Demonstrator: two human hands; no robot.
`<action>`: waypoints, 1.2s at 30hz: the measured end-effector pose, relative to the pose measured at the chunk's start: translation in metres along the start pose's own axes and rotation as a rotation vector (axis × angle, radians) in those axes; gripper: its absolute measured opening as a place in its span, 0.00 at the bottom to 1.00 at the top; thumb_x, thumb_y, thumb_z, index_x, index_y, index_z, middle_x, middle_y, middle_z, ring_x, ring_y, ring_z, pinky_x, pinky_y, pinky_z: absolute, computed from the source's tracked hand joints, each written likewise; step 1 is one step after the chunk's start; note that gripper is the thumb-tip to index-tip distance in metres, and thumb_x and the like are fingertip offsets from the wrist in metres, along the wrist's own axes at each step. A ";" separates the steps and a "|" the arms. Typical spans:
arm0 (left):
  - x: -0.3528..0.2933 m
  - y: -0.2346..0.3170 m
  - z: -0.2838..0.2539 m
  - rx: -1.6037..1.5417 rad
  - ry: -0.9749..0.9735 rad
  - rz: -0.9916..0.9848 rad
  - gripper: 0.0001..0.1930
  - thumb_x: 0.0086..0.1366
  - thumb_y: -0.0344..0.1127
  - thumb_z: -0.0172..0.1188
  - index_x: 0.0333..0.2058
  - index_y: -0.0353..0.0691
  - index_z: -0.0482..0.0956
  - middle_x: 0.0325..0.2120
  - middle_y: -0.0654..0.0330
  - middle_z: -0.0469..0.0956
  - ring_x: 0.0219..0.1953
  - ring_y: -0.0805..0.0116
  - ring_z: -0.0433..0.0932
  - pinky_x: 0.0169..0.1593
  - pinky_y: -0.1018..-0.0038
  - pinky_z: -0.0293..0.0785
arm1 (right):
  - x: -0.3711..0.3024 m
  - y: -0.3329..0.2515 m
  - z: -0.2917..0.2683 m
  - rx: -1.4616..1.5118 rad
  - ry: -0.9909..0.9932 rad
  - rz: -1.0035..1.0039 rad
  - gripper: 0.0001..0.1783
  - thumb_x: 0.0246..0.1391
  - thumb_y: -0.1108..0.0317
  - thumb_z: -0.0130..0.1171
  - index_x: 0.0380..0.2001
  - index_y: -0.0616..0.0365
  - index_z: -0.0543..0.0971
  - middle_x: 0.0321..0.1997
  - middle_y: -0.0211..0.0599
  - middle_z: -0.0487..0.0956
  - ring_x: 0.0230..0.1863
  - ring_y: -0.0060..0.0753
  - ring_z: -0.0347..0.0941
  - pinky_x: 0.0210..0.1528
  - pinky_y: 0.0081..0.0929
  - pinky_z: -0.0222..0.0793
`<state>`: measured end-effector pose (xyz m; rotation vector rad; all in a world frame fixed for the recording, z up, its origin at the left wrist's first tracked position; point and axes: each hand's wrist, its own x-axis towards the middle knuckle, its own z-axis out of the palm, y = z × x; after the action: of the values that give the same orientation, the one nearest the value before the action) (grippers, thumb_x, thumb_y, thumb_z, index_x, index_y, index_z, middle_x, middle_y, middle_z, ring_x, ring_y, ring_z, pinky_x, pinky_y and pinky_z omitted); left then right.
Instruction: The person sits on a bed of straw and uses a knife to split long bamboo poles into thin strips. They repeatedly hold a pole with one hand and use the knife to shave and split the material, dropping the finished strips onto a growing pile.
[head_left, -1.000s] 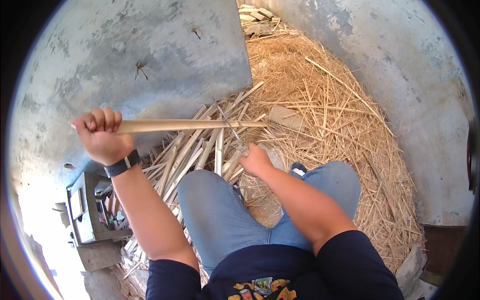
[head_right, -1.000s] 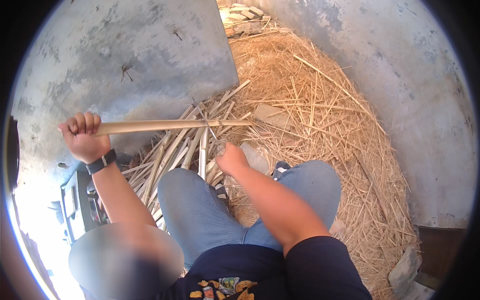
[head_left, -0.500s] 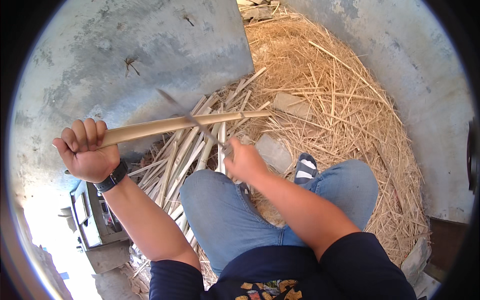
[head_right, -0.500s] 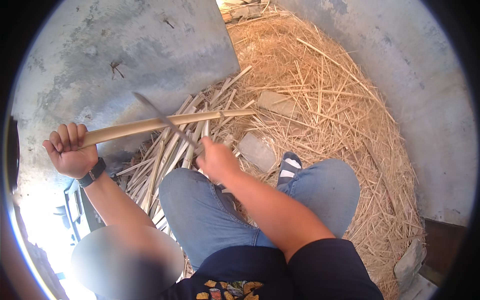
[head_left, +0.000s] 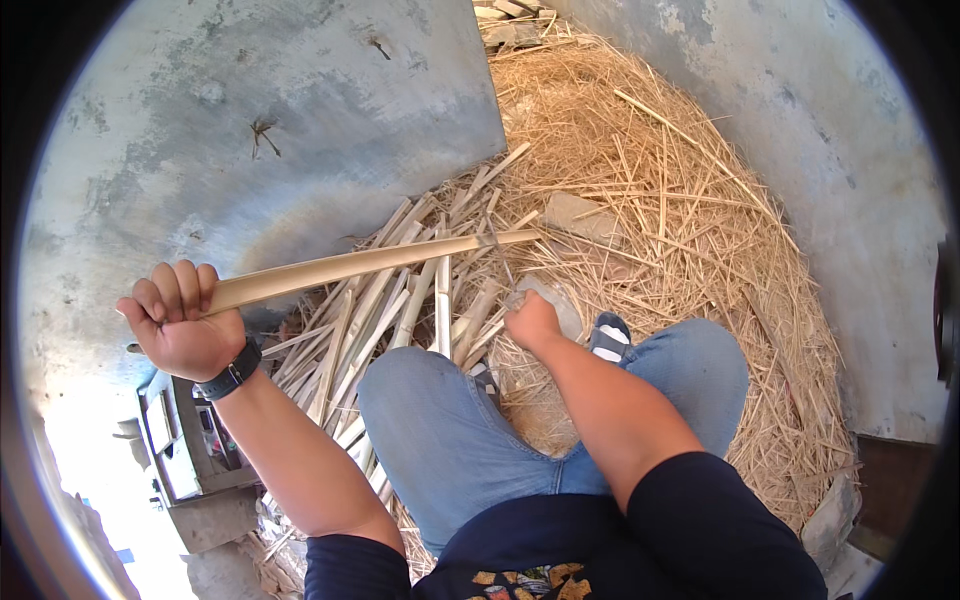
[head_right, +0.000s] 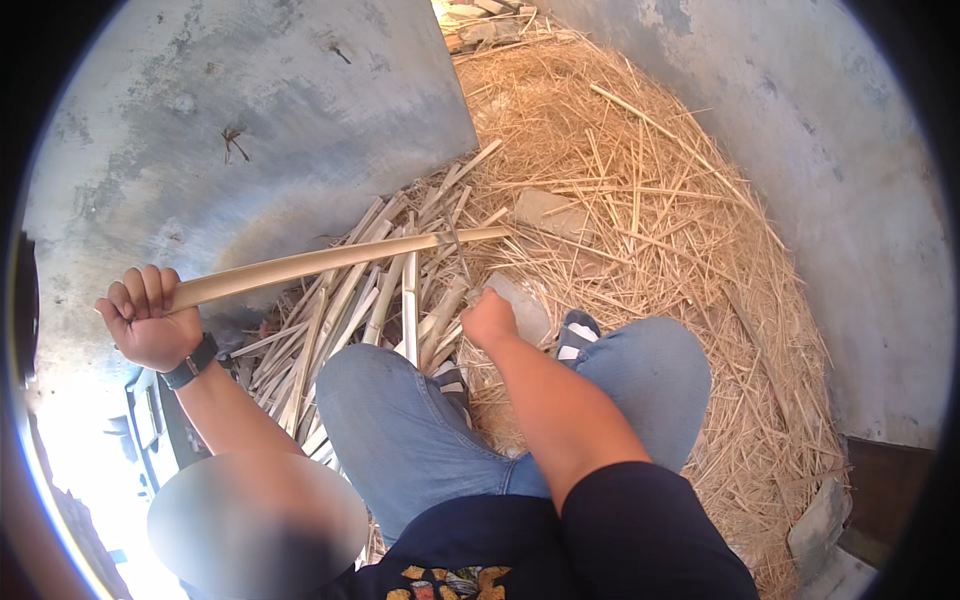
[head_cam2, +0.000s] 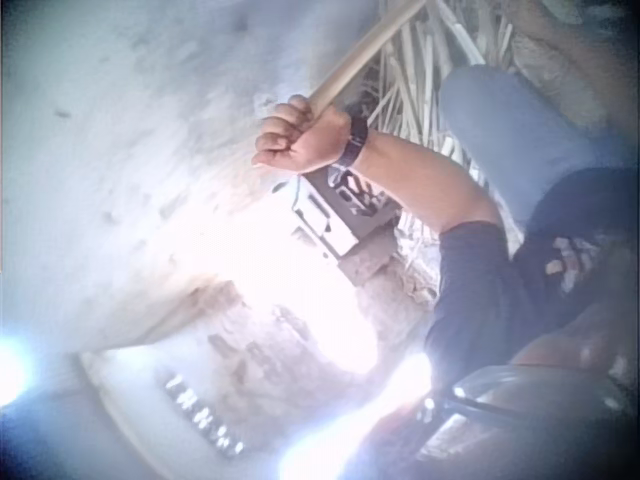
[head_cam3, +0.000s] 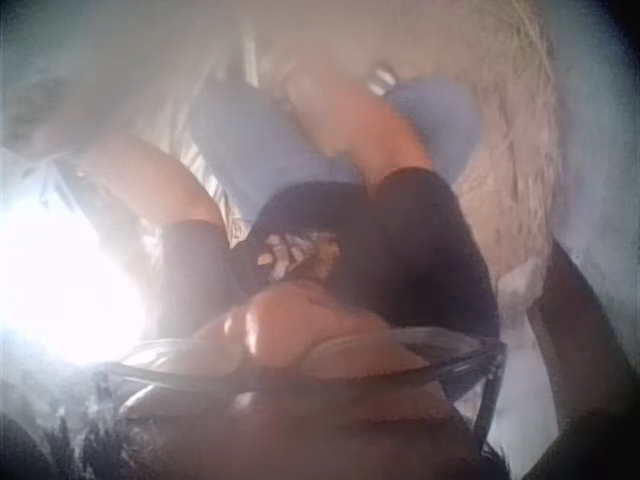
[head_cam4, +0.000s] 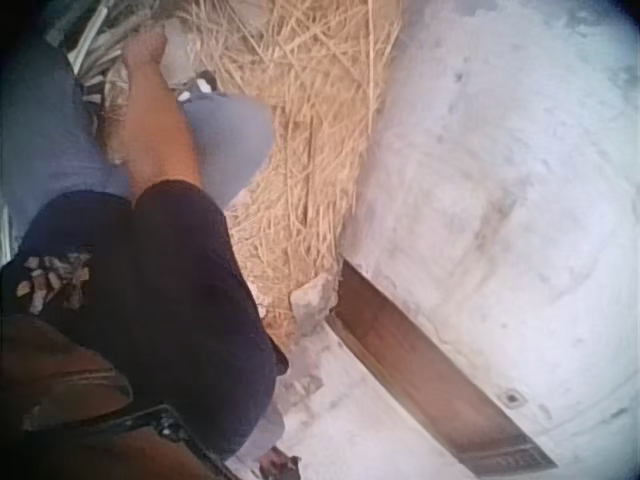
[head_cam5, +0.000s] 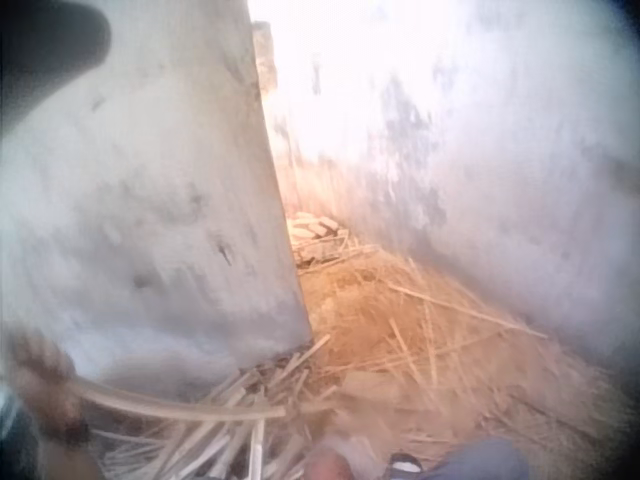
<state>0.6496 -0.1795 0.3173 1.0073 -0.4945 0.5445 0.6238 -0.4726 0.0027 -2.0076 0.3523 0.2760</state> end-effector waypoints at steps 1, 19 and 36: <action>-0.004 0.003 -0.006 -0.010 0.009 -0.013 0.23 0.77 0.49 0.42 0.20 0.50 0.60 0.16 0.70 0.53 0.19 0.76 0.50 0.27 0.75 0.50 | -0.008 -0.013 -0.004 0.025 -0.045 0.071 0.28 0.51 0.67 0.64 0.55 0.66 0.72 0.44 0.58 0.82 0.45 0.55 0.81 0.51 0.40 0.77; -0.076 -0.031 0.272 0.314 -0.702 0.259 0.16 0.72 0.39 0.55 0.25 0.38 0.70 0.18 0.54 0.66 0.22 0.50 0.71 0.26 0.61 0.68 | -0.002 0.026 -0.043 0.618 -0.051 -0.056 0.24 0.50 0.63 0.64 0.49 0.65 0.76 0.42 0.54 0.83 0.47 0.52 0.80 0.50 0.40 0.73; -0.087 0.011 0.257 1.040 -0.903 0.910 0.10 0.52 0.37 0.58 0.34 0.46 0.73 0.29 0.66 0.71 0.33 0.70 0.74 0.33 0.74 0.68 | -0.046 -0.023 -0.093 0.391 0.043 -0.161 0.24 0.49 0.64 0.64 0.49 0.64 0.76 0.40 0.53 0.83 0.45 0.50 0.81 0.48 0.40 0.73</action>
<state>0.5415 -0.4187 0.3855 2.0397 -1.6109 1.2148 0.5931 -0.5401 0.0782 -1.6461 0.2475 0.0559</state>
